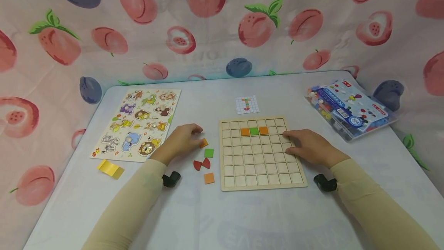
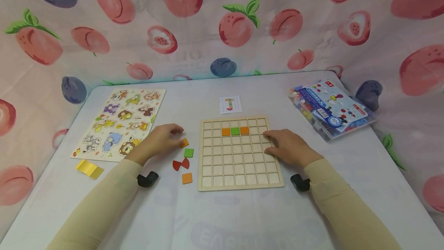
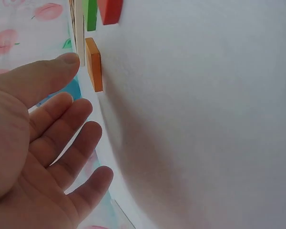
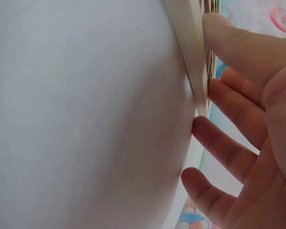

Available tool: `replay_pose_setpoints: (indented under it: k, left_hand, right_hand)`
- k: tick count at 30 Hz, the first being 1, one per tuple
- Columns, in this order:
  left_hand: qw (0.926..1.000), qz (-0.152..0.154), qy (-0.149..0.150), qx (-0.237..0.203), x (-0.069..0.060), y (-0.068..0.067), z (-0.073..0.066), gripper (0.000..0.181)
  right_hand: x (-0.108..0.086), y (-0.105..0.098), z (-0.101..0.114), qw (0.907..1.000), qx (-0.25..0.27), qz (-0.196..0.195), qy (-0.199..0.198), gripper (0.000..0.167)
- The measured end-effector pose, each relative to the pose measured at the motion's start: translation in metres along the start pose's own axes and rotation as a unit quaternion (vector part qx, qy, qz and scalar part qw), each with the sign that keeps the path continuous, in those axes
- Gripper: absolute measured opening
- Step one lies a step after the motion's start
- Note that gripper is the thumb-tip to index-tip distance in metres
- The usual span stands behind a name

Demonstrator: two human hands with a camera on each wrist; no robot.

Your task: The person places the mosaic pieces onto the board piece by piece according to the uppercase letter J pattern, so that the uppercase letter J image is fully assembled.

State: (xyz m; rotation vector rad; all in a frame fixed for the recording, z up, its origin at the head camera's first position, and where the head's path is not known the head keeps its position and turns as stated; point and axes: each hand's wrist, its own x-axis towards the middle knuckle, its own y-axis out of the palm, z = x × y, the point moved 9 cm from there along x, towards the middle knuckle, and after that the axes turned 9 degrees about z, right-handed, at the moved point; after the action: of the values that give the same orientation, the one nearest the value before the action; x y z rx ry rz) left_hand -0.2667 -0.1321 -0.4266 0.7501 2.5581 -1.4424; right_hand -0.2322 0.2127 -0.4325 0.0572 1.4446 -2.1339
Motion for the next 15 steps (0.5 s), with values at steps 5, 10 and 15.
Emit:
replay_pose_setpoints:
  k: [5,10,15]
  left_hand:
    - [0.9998,0.015,0.009,0.002,-0.0006,0.0044,0.0008,0.042]
    - [0.9996,0.025,0.010,0.006,-0.0009,0.0070,0.0008,0.041]
    - [0.9995,0.027,0.012,0.011,-0.0013,0.0066,0.0006,0.040]
  right_hand:
    - [-0.0009,-0.0002,0.0023,1.0000,-0.004,-0.004,-0.008,0.059]
    - [-0.0021,-0.0010,0.0030,1.0000,0.000,-0.004,-0.007,0.059]
    - [-0.0020,-0.0013,0.0035,1.0000,0.000,-0.002,-0.006,0.059]
